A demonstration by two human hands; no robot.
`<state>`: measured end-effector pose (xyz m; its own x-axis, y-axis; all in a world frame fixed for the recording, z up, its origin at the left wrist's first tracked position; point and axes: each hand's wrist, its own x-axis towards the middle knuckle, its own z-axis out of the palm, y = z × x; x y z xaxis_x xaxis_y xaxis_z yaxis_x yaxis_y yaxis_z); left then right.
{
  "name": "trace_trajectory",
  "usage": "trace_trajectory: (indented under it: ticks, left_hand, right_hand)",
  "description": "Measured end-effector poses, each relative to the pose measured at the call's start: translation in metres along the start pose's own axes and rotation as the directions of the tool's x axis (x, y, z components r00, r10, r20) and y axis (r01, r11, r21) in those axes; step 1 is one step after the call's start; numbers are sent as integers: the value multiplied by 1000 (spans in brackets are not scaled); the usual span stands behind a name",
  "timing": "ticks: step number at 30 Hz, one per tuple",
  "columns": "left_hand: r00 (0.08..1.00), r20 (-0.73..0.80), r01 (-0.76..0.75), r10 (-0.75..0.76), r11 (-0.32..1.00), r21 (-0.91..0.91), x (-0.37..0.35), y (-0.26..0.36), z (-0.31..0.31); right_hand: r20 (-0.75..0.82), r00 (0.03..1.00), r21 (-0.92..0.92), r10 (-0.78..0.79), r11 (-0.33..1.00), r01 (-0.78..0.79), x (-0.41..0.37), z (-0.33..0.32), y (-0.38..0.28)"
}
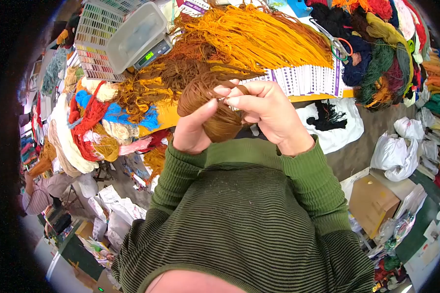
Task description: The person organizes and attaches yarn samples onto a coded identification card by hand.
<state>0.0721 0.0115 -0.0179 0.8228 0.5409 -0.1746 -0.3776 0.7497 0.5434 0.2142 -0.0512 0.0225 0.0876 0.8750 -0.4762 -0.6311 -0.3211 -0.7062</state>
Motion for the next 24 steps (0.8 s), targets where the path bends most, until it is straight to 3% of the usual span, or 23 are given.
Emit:
trace_trajectory:
  ticks: [2, 5, 6, 7, 8, 9, 11, 12, 13, 15, 17, 18, 19, 20, 21, 22, 23, 24]
  left_hand:
    - [998, -65, 0, 6, 996, 95, 4, 0, 4]
    - [999, -41, 22, -19, 997, 71, 11, -3, -7]
    - [1000, 30, 1, 2, 996, -90, 12, -2, -8]
    - [999, 34, 8, -3, 991, -135, 13, 0, -6]
    - [995, 23, 92, -94, 992, 81, 17, 8, -1]
    - [984, -9, 173, -179, 941, 290, 23, 16, 3]
    - [946, -34, 291, -324, 792, 537, 35, 25, 6]
    - [936, 3, 288, -351, 772, 566, 41, 31, 2]
    - [942, 23, 253, -336, 751, 610, 46, 42, -1]
    - [932, -272, 355, -238, 748, 561, 52, 56, -8]
    - [874, -459, 260, -158, 951, 168, 53, 83, -36]
    - [926, -338, 133, -167, 984, -121, 48, 97, -78]
    - [967, -221, 26, -128, 911, -413, 38, 111, -126]
    - [862, -503, -155, 66, 979, -136, 23, 125, -148]
    - [646, -721, -154, 253, 967, 201, 9, 139, -170]
    - [720, -653, -183, 235, 972, 148, -25, 172, -223]
    - [787, -578, -200, 215, 976, 90, -58, 204, -275]
    - [769, -527, -32, 362, 845, 534, -63, 217, -253]
  right_hand:
    - [61, 997, 67, -54, 996, 50, 3, -6, 7]
    - [64, 997, 267, -51, 963, 32, 2, -2, 3]
    - [133, 991, 316, 3, 948, -45, 0, -6, 1]
    - [201, 978, 359, 54, 925, -125, -2, -12, -1]
    - [271, 957, 396, 101, 895, -206, -6, -19, -4]
    - [267, 952, 298, 149, 927, -229, -7, -24, -8]
    - [257, 935, 97, 245, 956, -277, -11, -31, -22]
    - [132, 973, -320, 191, 937, -141, -14, -36, -30]
    - [113, 994, -661, -5, 746, 79, -11, -52, -27]
    - [169, 983, -606, -72, 779, 161, -10, -68, -44]
    - [250, 932, -221, -262, 922, 318, -6, -97, -61]
    - [197, 929, 51, -315, 949, 311, -5, -119, -68]
    - [89, 936, 345, -341, 892, 293, -7, -140, -76]
    - [186, 893, 686, -409, 705, 180, -1, -168, -77]
    - [188, 871, 815, -454, 567, 120, 3, -197, -76]
    - [116, 891, 864, -438, 487, 127, 7, -235, -76]
    - [-50, 872, 804, -487, 499, 324, 15, -282, -72]
    - [-208, 899, 780, -386, 489, 391, 15, -332, -73]
